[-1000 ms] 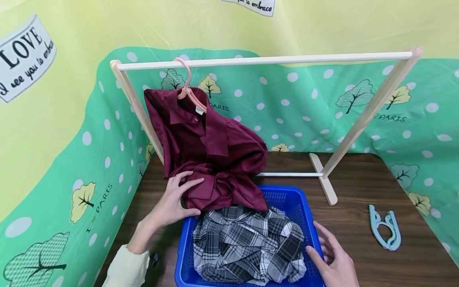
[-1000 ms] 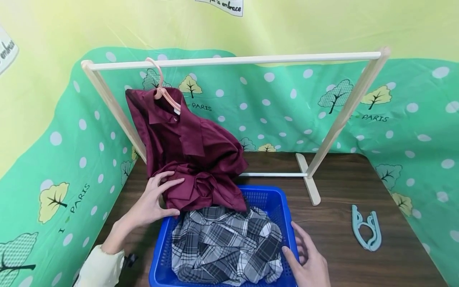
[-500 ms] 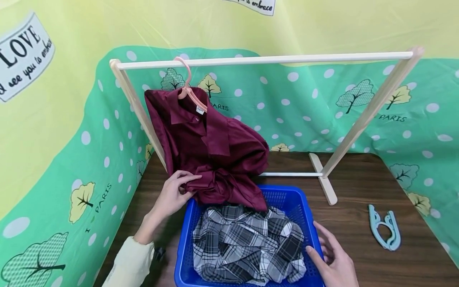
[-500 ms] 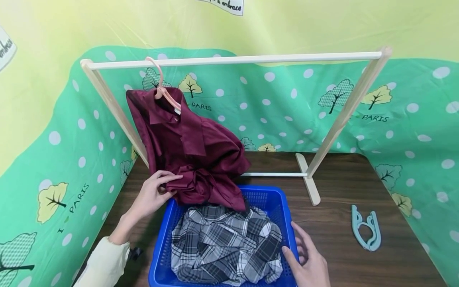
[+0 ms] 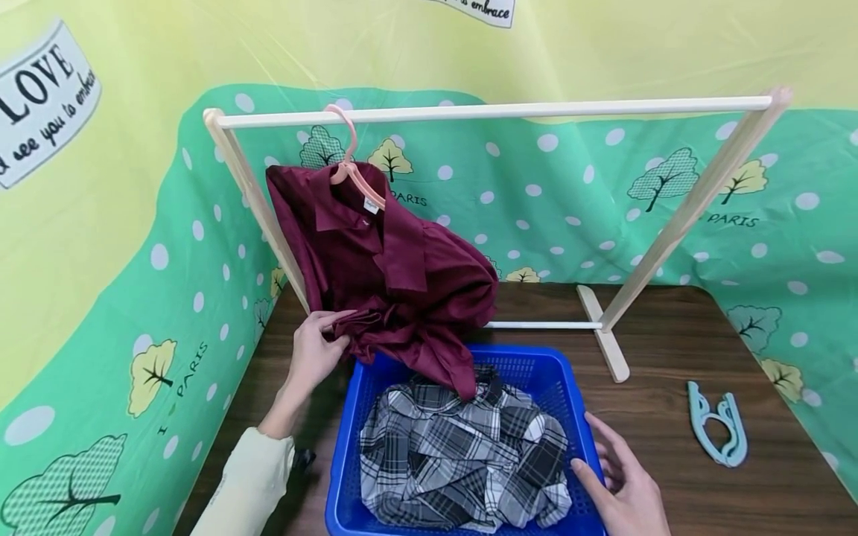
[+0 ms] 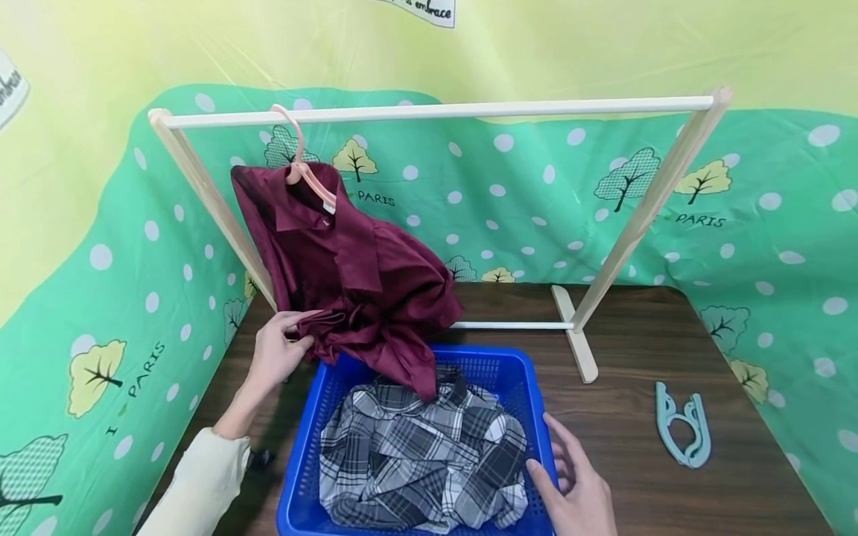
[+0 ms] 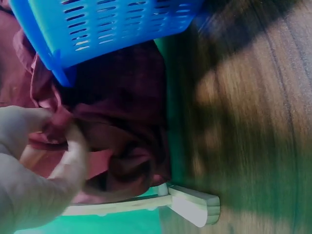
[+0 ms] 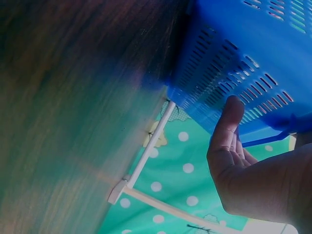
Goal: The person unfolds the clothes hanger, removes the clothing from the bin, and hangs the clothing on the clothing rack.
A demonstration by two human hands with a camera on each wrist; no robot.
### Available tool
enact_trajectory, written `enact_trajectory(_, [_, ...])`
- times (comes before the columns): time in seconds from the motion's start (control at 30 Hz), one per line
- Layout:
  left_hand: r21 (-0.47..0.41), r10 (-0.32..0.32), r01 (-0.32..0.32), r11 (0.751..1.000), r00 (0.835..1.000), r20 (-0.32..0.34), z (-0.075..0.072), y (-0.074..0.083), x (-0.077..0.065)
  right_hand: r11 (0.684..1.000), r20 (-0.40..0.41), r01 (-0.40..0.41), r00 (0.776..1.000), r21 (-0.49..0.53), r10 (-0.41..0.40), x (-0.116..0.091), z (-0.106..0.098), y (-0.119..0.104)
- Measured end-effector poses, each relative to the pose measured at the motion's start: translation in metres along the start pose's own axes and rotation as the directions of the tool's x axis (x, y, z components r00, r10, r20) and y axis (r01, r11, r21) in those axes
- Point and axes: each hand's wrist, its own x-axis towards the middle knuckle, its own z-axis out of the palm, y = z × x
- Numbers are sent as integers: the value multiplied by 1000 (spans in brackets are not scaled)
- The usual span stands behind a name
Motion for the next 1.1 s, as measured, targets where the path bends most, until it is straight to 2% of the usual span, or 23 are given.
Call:
enact_trajectory(0.03, [-3, -6, 6, 1000, 1000, 30, 0, -4, -1, 1000, -1, -2, 1000, 0, 2, 0, 0, 0])
enact_trajectory(0.17, [13, -14, 13, 1000, 993, 117, 18, -69, -2, 1000, -3, -3, 1000, 3, 3, 0, 1, 0])
enact_trajectory(0.2, [5, -19, 18, 1000, 990, 140, 18, -75, -4, 1000, -5, -1, 1000, 3, 1, 0, 1, 0])
enact_trajectory(0.27, [11, -48, 47, 999, 987, 151, 16, -76, -6, 1000, -13, 5, 1000, 4, -5, -1, 1, 0])
enact_trajectory(0.33, [0, -81, 82, 997, 985, 151, 2, -43, -11, 1000, -20, 9, 1000, -1, -9, -1, 1, 0])
enact_trajectory(0.4, [19, -98, 97, 995, 988, 120, -12, -4, -15, 1000, -27, 14, 1000, -2, -14, -2, 1, -1])
enact_trajectory(0.43, [41, -92, 89, 995, 991, 92, -14, 10, -16, 1000, -28, 14, 999, -2, -14, -2, 1, -1])
enact_trajectory(0.5, [53, -46, 45, 998, 999, 21, -18, 32, -20, 1000, -27, 10, 1000, -4, -10, -2, 1, -1])
enact_trajectory(0.6, [51, 46, -43, 998, 997, -62, -17, 56, -25, 1000, -22, 3, 1000, 1, -3, -1, 1, -2])
enact_trajectory(0.67, [25, 121, -120, 992, 990, -78, -17, 71, -29, 1000, -19, 0, 1000, 5, 0, -1, 1, -2])
enact_trajectory(0.77, [-17, 223, -223, 975, 975, -17, -13, 88, -34, 1000, -20, 2, 1000, 10, -2, -1, 1, -2])
enact_trajectory(0.83, [-47, 286, -283, 958, 956, 60, -10, 99, -37, 1000, -20, 7, 1000, 12, -6, -1, 1, -1])
enact_trajectory(0.93, [-85, 371, -361, 929, 907, 200, -7, 112, -43, 1000, -22, 18, 1000, 9, -18, -1, 1, 0])
enact_trajectory(1.0, [-104, 412, -400, 911, 860, 302, -5, 118, -47, 1000, -24, 27, 999, 9, -27, -2, 1, 1])
enact_trajectory(1.1, [-125, 445, -438, 890, 777, 445, -2, 125, -49, 999, -27, 35, 999, 5, -35, -2, 1, 2])
